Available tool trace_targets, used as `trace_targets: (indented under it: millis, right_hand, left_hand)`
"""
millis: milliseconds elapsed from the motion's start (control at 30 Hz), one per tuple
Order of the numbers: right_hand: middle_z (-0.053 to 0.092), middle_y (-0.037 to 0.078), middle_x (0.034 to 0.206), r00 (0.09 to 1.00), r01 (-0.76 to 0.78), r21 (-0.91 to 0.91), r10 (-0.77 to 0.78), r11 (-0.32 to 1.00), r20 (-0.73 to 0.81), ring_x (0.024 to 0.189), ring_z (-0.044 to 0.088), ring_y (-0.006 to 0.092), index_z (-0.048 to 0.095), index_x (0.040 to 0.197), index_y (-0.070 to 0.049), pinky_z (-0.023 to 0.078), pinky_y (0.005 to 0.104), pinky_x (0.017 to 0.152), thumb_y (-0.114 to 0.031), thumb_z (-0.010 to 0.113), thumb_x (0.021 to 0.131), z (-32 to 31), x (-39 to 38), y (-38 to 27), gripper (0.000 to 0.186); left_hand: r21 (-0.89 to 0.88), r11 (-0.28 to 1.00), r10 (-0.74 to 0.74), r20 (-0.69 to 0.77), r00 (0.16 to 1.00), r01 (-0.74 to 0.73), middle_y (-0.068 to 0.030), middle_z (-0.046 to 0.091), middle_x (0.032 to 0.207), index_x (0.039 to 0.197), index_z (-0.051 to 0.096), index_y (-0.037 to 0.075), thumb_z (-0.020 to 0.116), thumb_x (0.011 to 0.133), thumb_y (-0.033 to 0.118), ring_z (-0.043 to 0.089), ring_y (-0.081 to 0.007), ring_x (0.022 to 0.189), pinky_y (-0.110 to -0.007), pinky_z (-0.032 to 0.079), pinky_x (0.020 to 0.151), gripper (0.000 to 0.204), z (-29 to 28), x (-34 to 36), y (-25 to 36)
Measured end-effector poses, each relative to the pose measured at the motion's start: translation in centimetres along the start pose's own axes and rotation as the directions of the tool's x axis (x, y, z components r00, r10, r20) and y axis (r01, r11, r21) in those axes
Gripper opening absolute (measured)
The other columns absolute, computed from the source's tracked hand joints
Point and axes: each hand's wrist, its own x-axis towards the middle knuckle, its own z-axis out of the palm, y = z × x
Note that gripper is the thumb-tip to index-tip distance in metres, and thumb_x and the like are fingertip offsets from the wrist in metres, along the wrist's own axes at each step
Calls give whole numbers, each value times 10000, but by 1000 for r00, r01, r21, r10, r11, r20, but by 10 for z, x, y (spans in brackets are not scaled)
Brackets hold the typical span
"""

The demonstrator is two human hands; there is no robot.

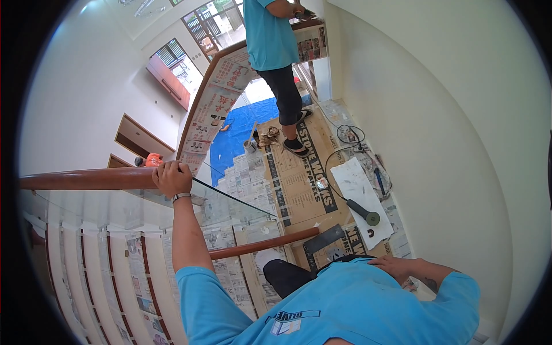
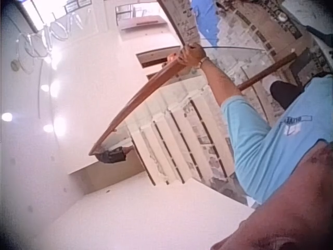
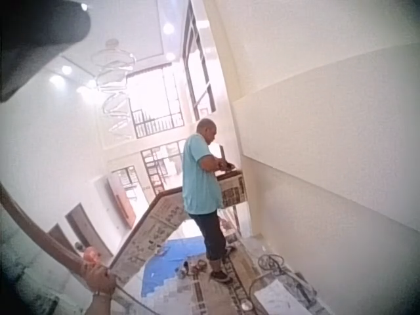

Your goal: Installing and adjusting wooden staircase handrail components using power tools like an angle grinder and heat gun.

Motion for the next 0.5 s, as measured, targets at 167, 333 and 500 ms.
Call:
trace_targets:
  millis: [167, 333, 500]
  right_hand:
    - [209, 189, 1581, 1000, -3, -2, 3, 1000, 12, 1355, 326, 466, 277, 1517, -126, 301, 516, 1146, -373, 875, 588, 0, 0, -1, 1132]
    - [204, 188, 1582, 1000, -2, 13, 2, 1000, 9, 1354, 328, 464, 278, 1516, -126, 303, 508, 1148, -369, 878, 585, 0, 0, -3, 1135]
    - [198, 187, 1584, 1000, -15, -14, 15, 1000, 24, 1351, 329, 459, 263, 1522, -126, 301, 516, 1148, -360, 874, 591, 1, 1, -3, 1137]
  left_hand:
    - [-10, 1000, 10, -23, 1000, -10, 1, 742, 895, 756, 754, 143, 524, 836, 262, 633, -200, 973, -415, 375, 1020, 272, -1, 0, 0]
    - [3, 1000, 15, -16, 1000, -15, 0, 741, 888, 754, 753, 143, 525, 835, 262, 633, -198, 971, -414, 375, 1019, 271, 0, 0, -1]
    - [12, 1000, 23, -34, 999, -22, 0, 741, 889, 755, 754, 144, 524, 836, 262, 632, -197, 974, -415, 373, 1024, 271, 1, -1, -1]
